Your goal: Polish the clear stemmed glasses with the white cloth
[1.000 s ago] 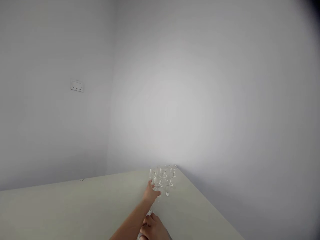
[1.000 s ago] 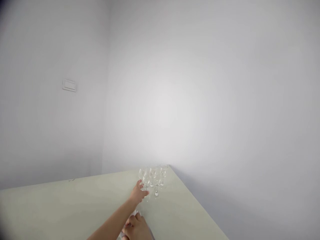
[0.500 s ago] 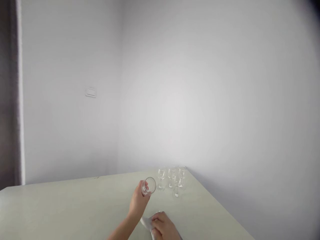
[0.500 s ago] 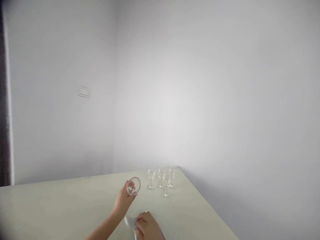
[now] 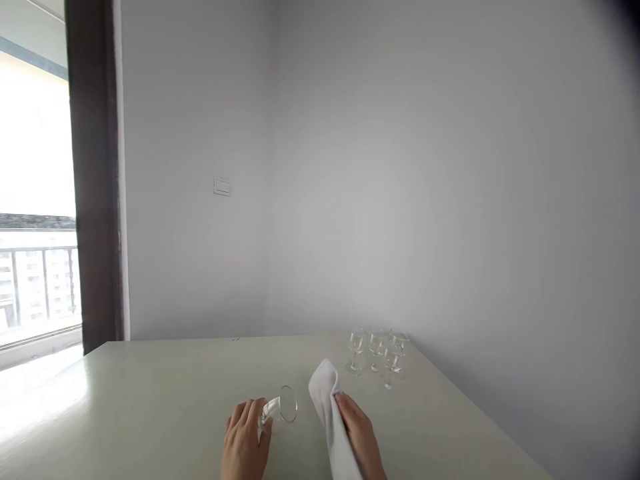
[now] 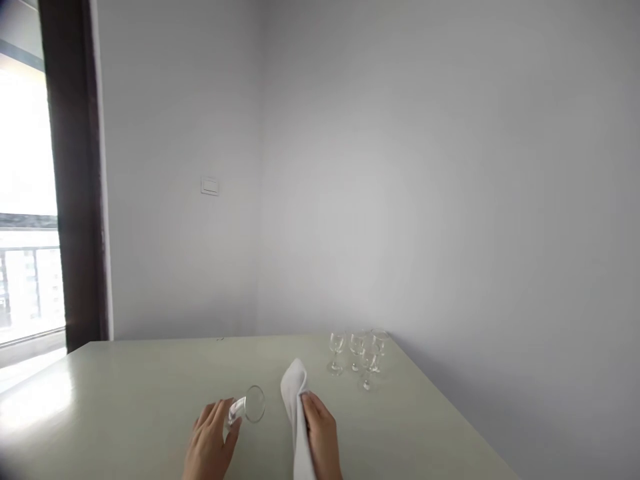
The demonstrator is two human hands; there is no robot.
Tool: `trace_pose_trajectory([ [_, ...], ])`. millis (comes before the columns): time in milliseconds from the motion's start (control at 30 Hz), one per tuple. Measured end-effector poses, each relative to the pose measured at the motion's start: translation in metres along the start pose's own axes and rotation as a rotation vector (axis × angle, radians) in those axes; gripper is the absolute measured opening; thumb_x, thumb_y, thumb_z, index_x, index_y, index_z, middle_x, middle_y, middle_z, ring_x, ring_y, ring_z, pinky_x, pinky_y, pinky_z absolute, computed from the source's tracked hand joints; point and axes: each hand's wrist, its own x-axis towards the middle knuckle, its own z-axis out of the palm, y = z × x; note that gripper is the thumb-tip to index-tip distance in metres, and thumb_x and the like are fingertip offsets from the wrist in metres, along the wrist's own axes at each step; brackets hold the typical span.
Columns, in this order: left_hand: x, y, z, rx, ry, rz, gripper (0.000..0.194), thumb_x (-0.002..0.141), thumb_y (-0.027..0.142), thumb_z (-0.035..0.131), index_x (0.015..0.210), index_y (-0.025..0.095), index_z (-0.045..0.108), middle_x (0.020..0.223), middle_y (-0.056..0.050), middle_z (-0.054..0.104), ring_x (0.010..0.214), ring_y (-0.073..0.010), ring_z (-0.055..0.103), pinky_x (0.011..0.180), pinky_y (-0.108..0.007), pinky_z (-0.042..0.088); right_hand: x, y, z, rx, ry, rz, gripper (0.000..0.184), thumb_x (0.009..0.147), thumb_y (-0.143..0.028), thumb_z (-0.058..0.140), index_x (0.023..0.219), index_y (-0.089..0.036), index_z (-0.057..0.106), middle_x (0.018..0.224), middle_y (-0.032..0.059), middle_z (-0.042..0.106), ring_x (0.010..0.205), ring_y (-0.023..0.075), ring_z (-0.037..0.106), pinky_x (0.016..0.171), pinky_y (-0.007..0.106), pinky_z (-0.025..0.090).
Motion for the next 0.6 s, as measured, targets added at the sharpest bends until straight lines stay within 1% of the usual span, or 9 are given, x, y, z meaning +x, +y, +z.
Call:
trace_pose_trajectory([
  [100,-0.006,-0.005,0.007,-0.136,-0.039,-0.052,0.023,0.086,0.034,0.037,0.096,0.024,0.054,0.098,-0.007,0.065,0.089,-0.0215,0.060,0.075,-0.034,0.045,-0.008,-0.021,0.028,0.169,-0.032,0.105,0.038,0.078,-0.053,0.052,0.088,-0.019,0.066,0.079,0.0037,0.064,0.080,0.0229,0.059,0.072,0.030,0.048],
  [167,-0.008,-0.007,0.012,-0.235,-0.055,-0.132,0.023,0.084,0.037,0.038,0.098,0.025,0.053,0.096,-0.006,0.065,0.086,-0.0209,0.061,0.073,-0.033,0.046,-0.008,-0.027,0.031,0.174,-0.009,0.071,0.033,0.079,-0.051,0.052,0.080,-0.019,0.063,0.070,0.0009,0.058,0.071,0.0190,0.054,0.064,0.026,0.045],
  [267,-0.006,-0.008,0.018,-0.488,0.040,-0.288,0.030,0.078,0.047,0.045,0.095,0.023,0.051,0.084,-0.004,0.064,0.079,-0.0204,0.061,0.070,-0.031,0.046,-0.006,-0.030,0.014,-0.044,0.031,-0.095,0.031,0.081,-0.046,0.050,0.069,-0.019,0.059,0.063,-0.0011,0.051,0.063,0.0156,0.048,0.059,0.024,0.039],
  [333,-0.003,-0.009,0.019,-0.711,0.090,-0.397,0.041,0.070,0.057,0.053,0.092,0.022,0.051,0.074,-0.001,0.061,0.067,-0.0188,0.060,0.064,-0.031,0.047,-0.002,-0.032,-0.004,-0.254,-0.077,-0.199,0.028,0.080,-0.042,0.051,0.064,-0.020,0.059,0.063,-0.0014,0.052,0.061,0.0147,0.047,0.058,0.024,0.037],
  [400,0.000,-0.011,0.019,-0.869,0.059,-0.506,0.055,0.057,0.064,0.061,0.089,0.021,0.053,0.069,0.000,0.060,0.059,-0.0177,0.058,0.061,-0.032,0.048,0.005,-0.030,-0.023,-0.360,-0.172,-0.181,0.021,0.071,-0.038,0.061,0.060,-0.021,0.061,0.065,-0.0017,0.056,0.059,0.0139,0.049,0.059,0.025,0.038],
  [433,0.002,-0.012,0.018,-0.906,0.030,-0.555,0.059,0.052,0.066,0.064,0.088,0.020,0.054,0.068,0.000,0.060,0.059,-0.0180,0.058,0.061,-0.032,0.048,0.012,-0.026,-0.033,-0.364,-0.154,-0.129,0.018,0.065,-0.037,0.066,0.059,-0.021,0.062,0.066,-0.0016,0.058,0.058,0.0140,0.051,0.059,0.025,0.038],
  [500,0.004,-0.017,0.016,-0.908,0.001,-0.620,0.064,0.047,0.067,0.067,0.089,0.020,0.055,0.073,-0.002,0.063,0.063,-0.0201,0.061,0.063,-0.034,0.049,0.031,-0.011,-0.055,-0.302,0.053,0.003,0.018,0.059,-0.038,0.067,0.064,-0.021,0.063,0.067,-0.0006,0.060,0.058,0.0149,0.053,0.058,0.026,0.040],
  [567,0.006,-0.024,0.017,-0.883,0.002,-0.640,0.064,0.047,0.066,0.068,0.090,0.020,0.054,0.079,-0.004,0.064,0.066,-0.0216,0.063,0.065,-0.035,0.049,0.054,0.008,-0.078,-0.275,0.261,0.094,0.021,0.067,-0.040,0.055,0.072,-0.020,0.060,0.065,0.0003,0.057,0.051,0.0145,0.051,0.053,0.028,0.040],
  [600,0.006,-0.027,0.019,-0.873,0.005,-0.646,0.064,0.047,0.065,0.068,0.090,0.020,0.054,0.081,-0.004,0.064,0.067,-0.0221,0.063,0.065,-0.035,0.049,0.066,0.018,-0.088,-0.260,0.341,0.137,0.021,0.066,-0.038,0.054,0.075,-0.020,0.058,0.062,-0.0004,0.055,0.048,0.0142,0.049,0.051,0.029,0.040],
])
